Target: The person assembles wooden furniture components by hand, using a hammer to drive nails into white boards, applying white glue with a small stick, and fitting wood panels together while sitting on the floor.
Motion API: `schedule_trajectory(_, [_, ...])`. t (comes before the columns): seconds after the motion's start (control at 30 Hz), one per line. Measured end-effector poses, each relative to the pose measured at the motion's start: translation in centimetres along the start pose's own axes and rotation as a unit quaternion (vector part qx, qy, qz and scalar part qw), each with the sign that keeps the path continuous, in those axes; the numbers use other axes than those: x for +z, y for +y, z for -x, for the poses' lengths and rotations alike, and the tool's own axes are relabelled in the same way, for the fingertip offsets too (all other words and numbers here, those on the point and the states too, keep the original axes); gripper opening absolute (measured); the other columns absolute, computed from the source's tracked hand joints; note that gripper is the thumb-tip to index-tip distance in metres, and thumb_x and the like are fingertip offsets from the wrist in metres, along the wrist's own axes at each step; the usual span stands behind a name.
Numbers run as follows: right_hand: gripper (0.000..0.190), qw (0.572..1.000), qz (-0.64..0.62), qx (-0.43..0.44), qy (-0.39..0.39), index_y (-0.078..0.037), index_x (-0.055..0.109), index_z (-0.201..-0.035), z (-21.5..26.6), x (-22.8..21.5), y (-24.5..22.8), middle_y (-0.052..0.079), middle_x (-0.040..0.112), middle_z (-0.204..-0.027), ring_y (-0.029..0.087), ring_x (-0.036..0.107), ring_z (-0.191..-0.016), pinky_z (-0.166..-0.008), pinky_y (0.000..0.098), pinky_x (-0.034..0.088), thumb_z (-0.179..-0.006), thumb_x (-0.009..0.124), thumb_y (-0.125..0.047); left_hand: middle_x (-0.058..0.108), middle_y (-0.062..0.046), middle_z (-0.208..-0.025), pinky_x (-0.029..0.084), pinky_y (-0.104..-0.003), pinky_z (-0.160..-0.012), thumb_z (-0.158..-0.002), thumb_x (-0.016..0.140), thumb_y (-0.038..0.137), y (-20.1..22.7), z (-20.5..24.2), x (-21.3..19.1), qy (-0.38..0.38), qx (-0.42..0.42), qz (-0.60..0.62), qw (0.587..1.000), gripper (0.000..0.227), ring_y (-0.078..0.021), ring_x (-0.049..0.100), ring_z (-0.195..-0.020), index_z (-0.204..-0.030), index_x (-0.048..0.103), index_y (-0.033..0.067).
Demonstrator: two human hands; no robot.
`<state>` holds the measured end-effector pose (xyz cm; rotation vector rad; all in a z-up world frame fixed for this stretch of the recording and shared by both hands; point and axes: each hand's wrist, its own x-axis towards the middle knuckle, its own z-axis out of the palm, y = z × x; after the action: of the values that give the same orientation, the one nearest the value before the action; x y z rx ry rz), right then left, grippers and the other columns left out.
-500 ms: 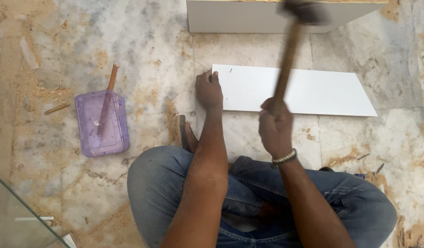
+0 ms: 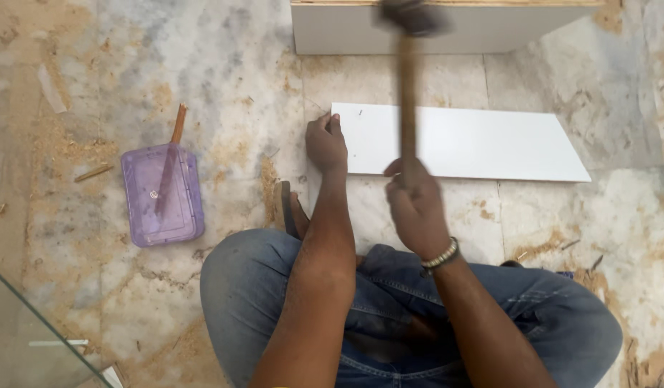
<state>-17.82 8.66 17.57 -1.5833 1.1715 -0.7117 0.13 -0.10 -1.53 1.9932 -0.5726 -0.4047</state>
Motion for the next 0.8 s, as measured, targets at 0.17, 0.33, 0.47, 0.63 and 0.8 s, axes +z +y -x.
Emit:
schedule_trajectory(0.17, [0.011, 0.976, 0.094, -0.185, 0.064, -0.002, 0.060, -0.104, -1.7, -0.2, 4.1, 0.001, 0.059, -0.078, 0.008, 0.055, -0.064, -0.055, 0.0266, 0.047, -0.098, 0.051, -0.005, 0.072, -0.012, -0.105, 0.053, -0.042, -0.088, -0.099, 0.062, 0.027, -0.9, -0.7, 1.0, 0.043, 0.072, -0.012, 0.996, 0.026, -0.0317, 0.068, -0.099, -0.110, 0.077, 0.0088])
schedule_trajectory(0.33, [0.011, 0.963, 0.088, 0.250, -0.040, -0.002, 0.061, -0.096, -3.4, -1.0, 3.6, 0.002, 0.053, -0.063, 0.011, 0.046, -0.045, -0.037, 0.0302, 0.038, -0.095, 0.052, -0.007, 0.073, -0.014, -0.103, 0.053, -0.043, -0.087, -0.097, 0.063, 0.026, -0.2, -0.9, 0.4, 0.039, 0.078, -0.026, 0.996, 0.026, -0.0337, 0.068, -0.098, -0.108, 0.079, 0.0082])
schedule_trajectory(0.47, [0.015, 0.996, -0.029, 0.078, 0.045, -0.007, 0.059, -0.101, -2.0, -3.4, 0.4, 0.000, 0.052, -0.061, 0.009, 0.046, -0.044, -0.034, 0.0244, 0.036, -0.092, 0.048, -0.003, 0.074, -0.014, -0.102, 0.053, -0.042, -0.085, -0.098, 0.064, 0.024, 0.4, -0.1, -0.2, 0.043, 0.066, -0.009, 0.997, 0.024, -0.0332, 0.069, -0.095, -0.107, 0.077, 0.0067])
schedule_trajectory(0.63, [0.011, 0.942, 0.069, -0.309, 0.112, -0.004, 0.059, -0.100, -2.4, -1.1, 4.9, 0.005, 0.061, -0.079, 0.014, 0.057, -0.063, -0.055, 0.0258, 0.048, -0.100, 0.049, 0.002, 0.077, -0.012, -0.099, 0.057, -0.039, -0.079, -0.094, 0.068, 0.022, 0.4, 0.3, 0.0, 0.064, 0.026, 0.036, 0.997, 0.019, -0.0300, 0.074, -0.089, -0.102, 0.077, 0.0072])
schedule_trajectory(0.8, [0.017, 0.957, 0.077, 0.278, -0.019, -0.001, 0.063, -0.100, -3.4, -0.9, 5.2, 0.002, 0.057, -0.062, 0.012, 0.049, -0.044, -0.037, 0.0262, 0.043, -0.098, 0.052, -0.014, 0.077, -0.013, -0.098, 0.058, -0.039, -0.078, -0.094, 0.067, 0.019, 0.4, 0.4, -0.1, 0.103, 0.082, 0.062, 0.989, 0.016, -0.0310, 0.075, -0.088, -0.102, 0.075, 0.0068])
